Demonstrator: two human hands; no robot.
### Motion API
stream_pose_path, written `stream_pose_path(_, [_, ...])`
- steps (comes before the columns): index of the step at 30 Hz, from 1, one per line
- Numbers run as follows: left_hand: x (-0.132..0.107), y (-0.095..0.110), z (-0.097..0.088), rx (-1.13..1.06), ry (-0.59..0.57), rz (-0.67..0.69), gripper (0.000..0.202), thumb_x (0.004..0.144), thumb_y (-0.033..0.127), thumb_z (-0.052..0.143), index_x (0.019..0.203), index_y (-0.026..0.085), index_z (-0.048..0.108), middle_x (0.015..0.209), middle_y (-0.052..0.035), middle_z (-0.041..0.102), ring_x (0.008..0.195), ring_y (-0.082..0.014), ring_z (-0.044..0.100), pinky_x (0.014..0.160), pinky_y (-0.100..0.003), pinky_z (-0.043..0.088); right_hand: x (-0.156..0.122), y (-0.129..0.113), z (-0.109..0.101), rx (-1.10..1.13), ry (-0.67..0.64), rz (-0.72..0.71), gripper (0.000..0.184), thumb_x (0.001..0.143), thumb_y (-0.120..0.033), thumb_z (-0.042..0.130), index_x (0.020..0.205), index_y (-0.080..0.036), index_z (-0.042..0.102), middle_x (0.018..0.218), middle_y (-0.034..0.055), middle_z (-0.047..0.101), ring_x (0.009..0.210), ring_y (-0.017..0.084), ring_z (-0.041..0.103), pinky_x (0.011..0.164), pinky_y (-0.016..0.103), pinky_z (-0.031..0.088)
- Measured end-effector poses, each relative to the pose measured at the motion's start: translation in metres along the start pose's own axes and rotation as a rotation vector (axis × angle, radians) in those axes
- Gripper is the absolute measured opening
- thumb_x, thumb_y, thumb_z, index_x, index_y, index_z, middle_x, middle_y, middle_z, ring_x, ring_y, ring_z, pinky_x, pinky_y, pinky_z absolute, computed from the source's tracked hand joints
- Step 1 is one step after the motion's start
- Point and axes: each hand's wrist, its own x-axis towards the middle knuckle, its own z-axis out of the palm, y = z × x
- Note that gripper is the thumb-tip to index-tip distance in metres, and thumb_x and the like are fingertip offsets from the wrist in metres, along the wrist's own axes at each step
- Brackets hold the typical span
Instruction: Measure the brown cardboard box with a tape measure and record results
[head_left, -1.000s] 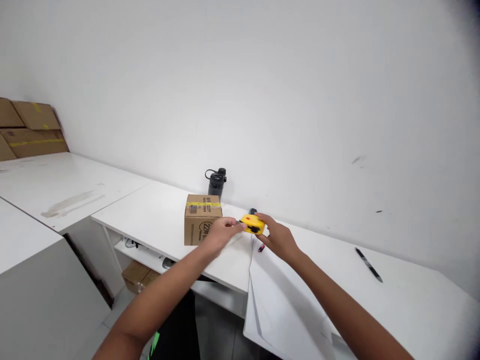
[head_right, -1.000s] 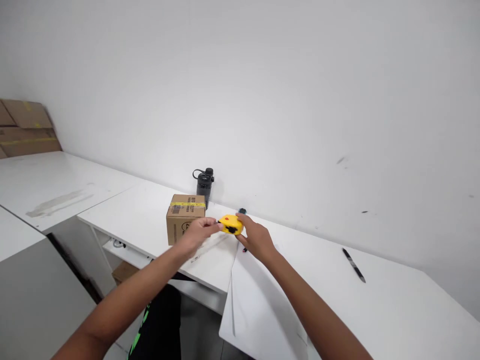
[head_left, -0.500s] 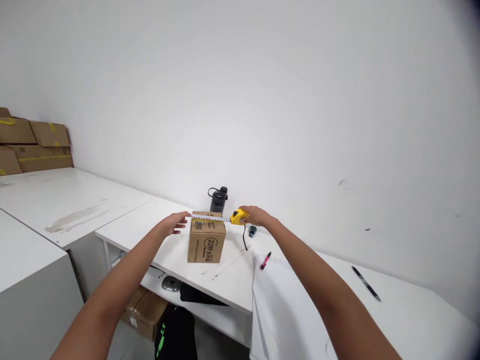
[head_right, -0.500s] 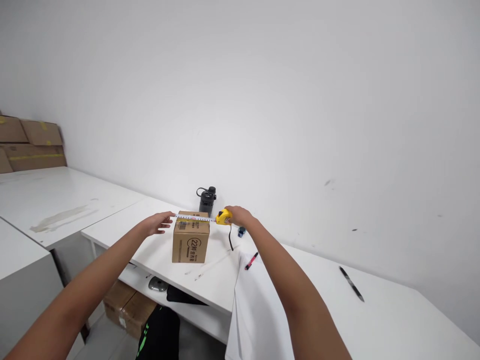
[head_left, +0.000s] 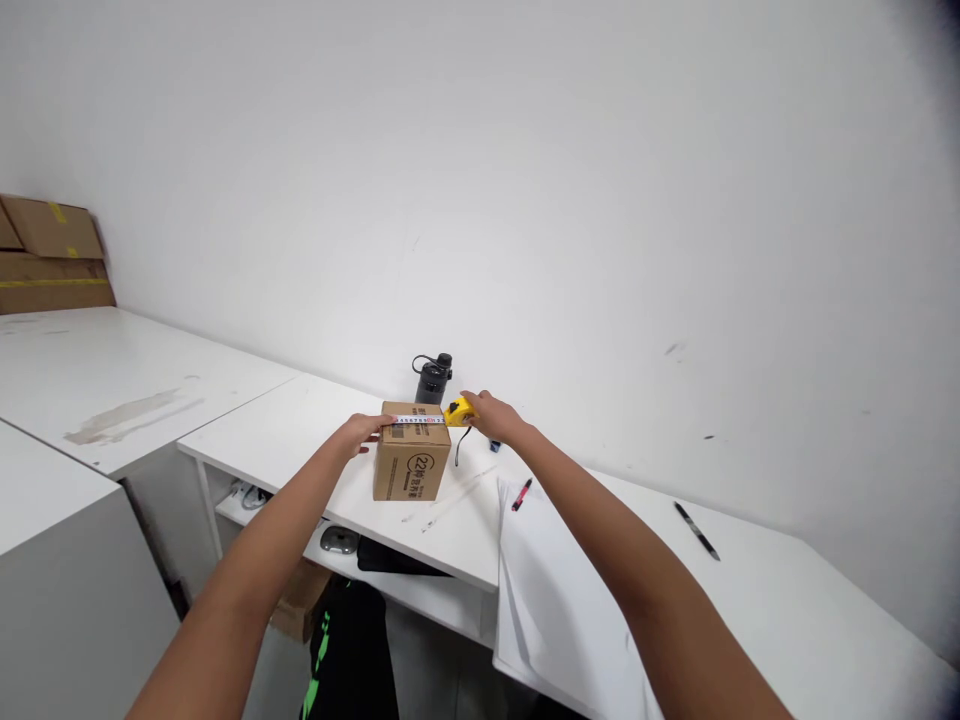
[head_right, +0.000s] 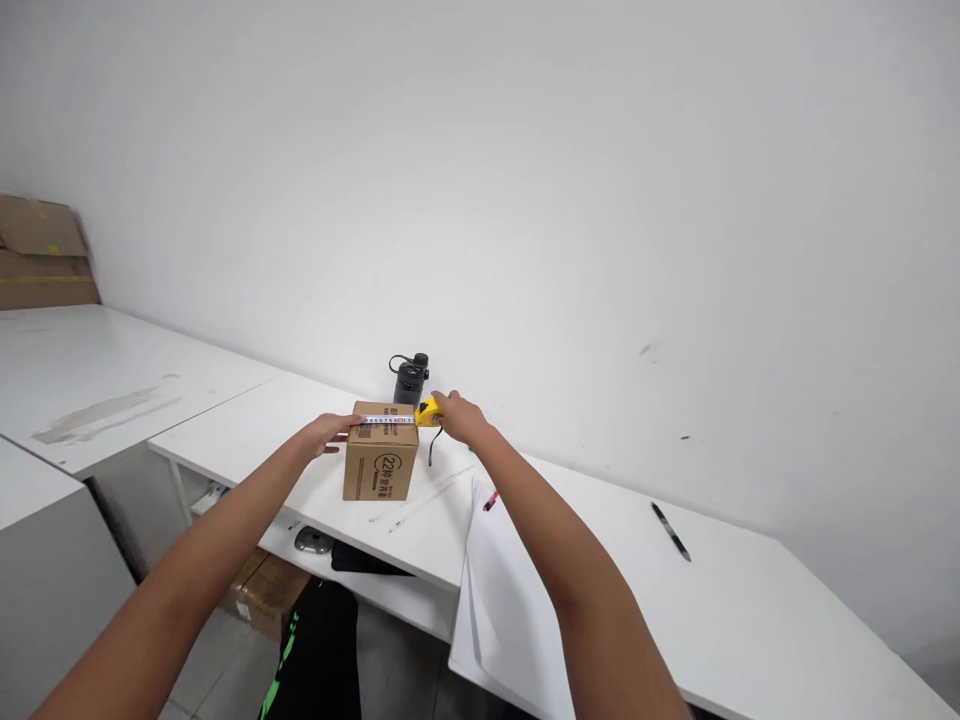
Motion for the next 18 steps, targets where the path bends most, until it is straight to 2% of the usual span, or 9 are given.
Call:
stream_pose_path(2, [-0.006,0.005,-0.005,0.029,0.039,0.062,0.046,0.050,0.041,0.084,0.082,0.018,0.062,0.106,-0.0146,0.067,0.109,-0.0320,0.056,0.084,-0.037,0.039,-0.007,-0.004,-0.003,-0.012,0.031,-0.005,0.054,0.092,-0.029,0.048,0.143,-0.027,0.032,0.126,0.0130,0.052,0.095,0.024,0.060,0.069,0.028,0.043])
stream_pose_path(5, [-0.023,0.018,-0.013,0.048,0.139,0.168,0.057,0.053,0.037,0.085,0.101,0.017,0.060,0.107,-0.0147,0.066,0.109,-0.0313,0.055,0.084,-0.036,0.039,-0.024,-0.011,-0.014,-0.095,0.169,-0.052,0.053,0.092,-0.027,0.050,0.143,-0.024,0.035,0.124,0.0143,0.053,0.100,0.026,0.058,0.071,0.031,0.043])
stream_pose_path(8, [-0.059,0.031,-0.017,-0.039,0.126,0.314,0.072,0.059,0.036,0.083,0.121,0.018,0.051,0.100,-0.0109,0.067,0.104,-0.0274,0.058,0.085,-0.036,0.041,-0.058,-0.012,-0.024,-0.151,0.347,-0.095,0.054,0.092,-0.027,0.050,0.143,-0.020,0.035,0.122,0.0162,0.055,0.097,0.027,0.058,0.073,0.035,0.044])
stream_pose_path(10, [-0.093,0.031,-0.010,-0.110,-0.015,0.423,0.073,0.065,0.038,0.079,0.127,0.019,0.047,0.090,-0.0053,0.067,0.100,-0.0245,0.060,0.086,-0.035,0.043,-0.094,-0.008,-0.021,-0.139,0.459,-0.137,0.054,0.094,-0.030,0.048,0.145,-0.021,0.032,0.121,0.0162,0.056,0.094,0.028,0.059,0.074,0.037,0.045])
stream_pose_path(12, [-0.127,0.021,0.006,-0.150,-0.165,0.464,0.072,0.067,0.036,0.079,0.130,0.024,0.046,0.080,0.0003,0.063,0.092,-0.0215,0.062,0.086,-0.034,0.045,-0.141,-0.005,-0.005,-0.131,0.575,-0.190,0.054,0.095,-0.030,0.046,0.146,-0.024,0.029,0.121,0.0156,0.058,0.093,0.028,0.060,0.075,0.040,0.046])
stream_pose_path(15, [-0.164,-0.011,0.041,-0.095,-0.411,0.336,0.065,0.068,0.034,0.079,0.126,0.027,0.050,0.076,0.0023,0.060,0.077,-0.0175,0.061,0.077,-0.031,0.047,-0.216,-0.004,0.039,-0.128,0.694,-0.225,0.057,0.093,-0.018,0.046,0.146,-0.030,0.026,0.121,0.0131,0.060,0.096,0.026,0.061,0.080,0.042,0.048])
stream_pose_path(16, [-0.171,-0.024,0.054,-0.070,-0.514,0.287,0.065,0.069,0.037,0.078,0.127,0.027,0.050,0.081,0.0013,0.060,0.076,-0.0168,0.060,0.076,-0.031,0.047,-0.238,-0.005,0.055,-0.112,0.709,-0.220,0.059,0.092,-0.014,0.046,0.145,-0.031,0.028,0.119,0.0118,0.061,0.096,0.025,0.061,0.081,0.043,0.049])
stream_pose_path(18, [-0.174,-0.050,0.075,0.018,-0.795,0.207,0.069,0.072,0.045,0.075,0.132,0.028,0.046,0.104,-0.0045,0.061,0.088,-0.0193,0.061,0.083,-0.033,0.046,-0.273,-0.009,0.087,-0.083,0.724,-0.186,0.058,0.090,-0.012,0.046,0.143,-0.030,0.030,0.117,0.0118,0.063,0.094,0.024,0.063,0.079,0.041,0.052])
